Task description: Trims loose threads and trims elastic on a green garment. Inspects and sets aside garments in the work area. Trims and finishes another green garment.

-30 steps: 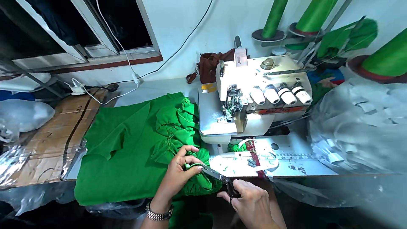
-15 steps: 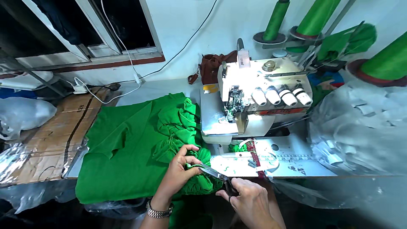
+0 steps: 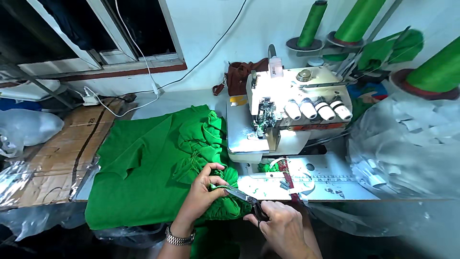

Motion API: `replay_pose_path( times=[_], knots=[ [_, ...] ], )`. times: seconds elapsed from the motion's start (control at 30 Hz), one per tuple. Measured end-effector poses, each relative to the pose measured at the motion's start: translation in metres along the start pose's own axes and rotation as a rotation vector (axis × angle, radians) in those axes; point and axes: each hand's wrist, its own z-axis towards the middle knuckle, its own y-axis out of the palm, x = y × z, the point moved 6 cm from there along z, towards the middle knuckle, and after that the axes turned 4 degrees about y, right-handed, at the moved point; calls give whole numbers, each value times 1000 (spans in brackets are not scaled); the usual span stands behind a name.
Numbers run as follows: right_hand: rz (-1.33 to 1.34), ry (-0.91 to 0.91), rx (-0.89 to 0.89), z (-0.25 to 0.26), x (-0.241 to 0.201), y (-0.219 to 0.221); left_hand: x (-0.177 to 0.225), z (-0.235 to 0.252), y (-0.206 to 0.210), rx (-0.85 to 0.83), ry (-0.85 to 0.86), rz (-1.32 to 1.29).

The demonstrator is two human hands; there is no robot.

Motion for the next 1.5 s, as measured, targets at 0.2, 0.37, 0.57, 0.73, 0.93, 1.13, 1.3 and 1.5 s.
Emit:
replay_pose_path(
  times=[0.2, 0.37, 0.57, 0.73, 0.93, 1.13, 1.3, 1.5],
  knots=[
    [16, -6, 13, 1, -3, 3, 2, 0, -3, 17, 25, 55],
    [31, -25, 24, 0, -2, 7, 0, 0, -2, 10, -4, -13],
    [75, -41, 4, -1, 8, 9, -1, 0, -3, -45, 108, -47],
    [38, 4, -46, -1, 11, 3, -2, -2, -3, -44, 114, -65],
    [-11, -1, -9, 3, 6, 0, -2, -1, -3, -31, 109, -62],
    [-25, -16, 19, 5, -2, 2, -2, -2, -2, -41, 104, -64],
    [-61, -33, 30, 8, -3, 1, -2, -2, -2, -50, 87, -66],
    [-70, -74, 42, 8, -4, -1, -2, -2, -2, -76, 83, -64]
  ],
)
